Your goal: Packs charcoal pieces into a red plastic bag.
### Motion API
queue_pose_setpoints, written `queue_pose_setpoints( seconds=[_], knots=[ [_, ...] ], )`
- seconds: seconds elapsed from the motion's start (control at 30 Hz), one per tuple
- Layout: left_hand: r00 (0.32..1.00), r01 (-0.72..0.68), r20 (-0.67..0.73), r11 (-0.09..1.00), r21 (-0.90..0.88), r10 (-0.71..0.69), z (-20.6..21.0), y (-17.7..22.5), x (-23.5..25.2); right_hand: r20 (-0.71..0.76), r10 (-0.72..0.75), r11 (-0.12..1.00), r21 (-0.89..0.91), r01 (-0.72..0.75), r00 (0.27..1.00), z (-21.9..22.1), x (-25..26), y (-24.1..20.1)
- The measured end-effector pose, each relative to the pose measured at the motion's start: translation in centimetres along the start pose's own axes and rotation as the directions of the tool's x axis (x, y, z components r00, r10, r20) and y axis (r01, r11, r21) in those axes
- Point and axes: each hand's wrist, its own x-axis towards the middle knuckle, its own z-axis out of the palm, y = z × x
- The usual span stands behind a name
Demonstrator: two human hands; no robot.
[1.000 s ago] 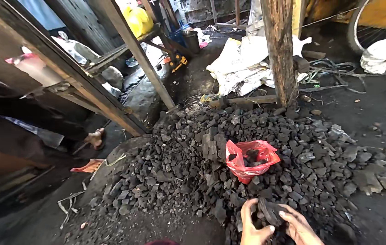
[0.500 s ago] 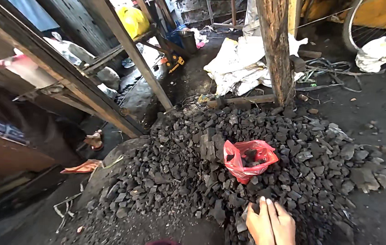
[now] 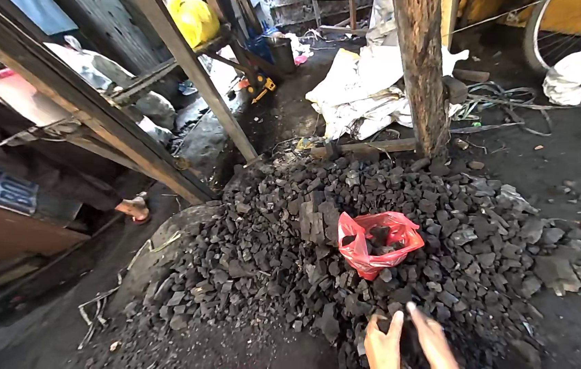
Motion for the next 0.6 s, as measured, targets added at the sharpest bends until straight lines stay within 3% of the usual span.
queue_pose_setpoints(
  seconds=[0.1, 0.17, 0.23, 0.37, 0.6],
  knots=[
    [0.992, 0.035, -0.106, 0.960, -0.277, -0.067, 0.3, -1.8, 0.7, -0.068, -0.118, 0.973, -0.209, 0.101, 0.991, -2.3, 3.4, 0.4],
    [0.958, 0.080, -0.237, 0.945, -0.317, -0.160, 0.8, -1.8, 0.4, -0.087, -0.161, 0.889, -0.445, 0.106, 0.983, -3.1, 5.5, 0.6],
    [0.910, 0.197, -0.300, 0.935, -0.295, -0.286, 1.2, -1.9, 0.2, -0.069, -0.092, 0.832, -0.553, 0.038, 0.993, -3.0, 6.8, 1.2],
    [0.876, 0.365, -0.184, 0.863, -0.351, -0.446, 1.7, -4.2, 2.0, -0.088, -0.039, 0.815, -0.580, -0.019, 0.995, -0.7, 6.5, 1.4],
    [0.879, 0.399, -0.176, 0.885, -0.240, -0.443, 3.7, -3.1, 1.3, 0.102, -0.072, 0.809, -0.576, 0.118, 0.992, -1.2, 3.2, 2.3]
  ],
)
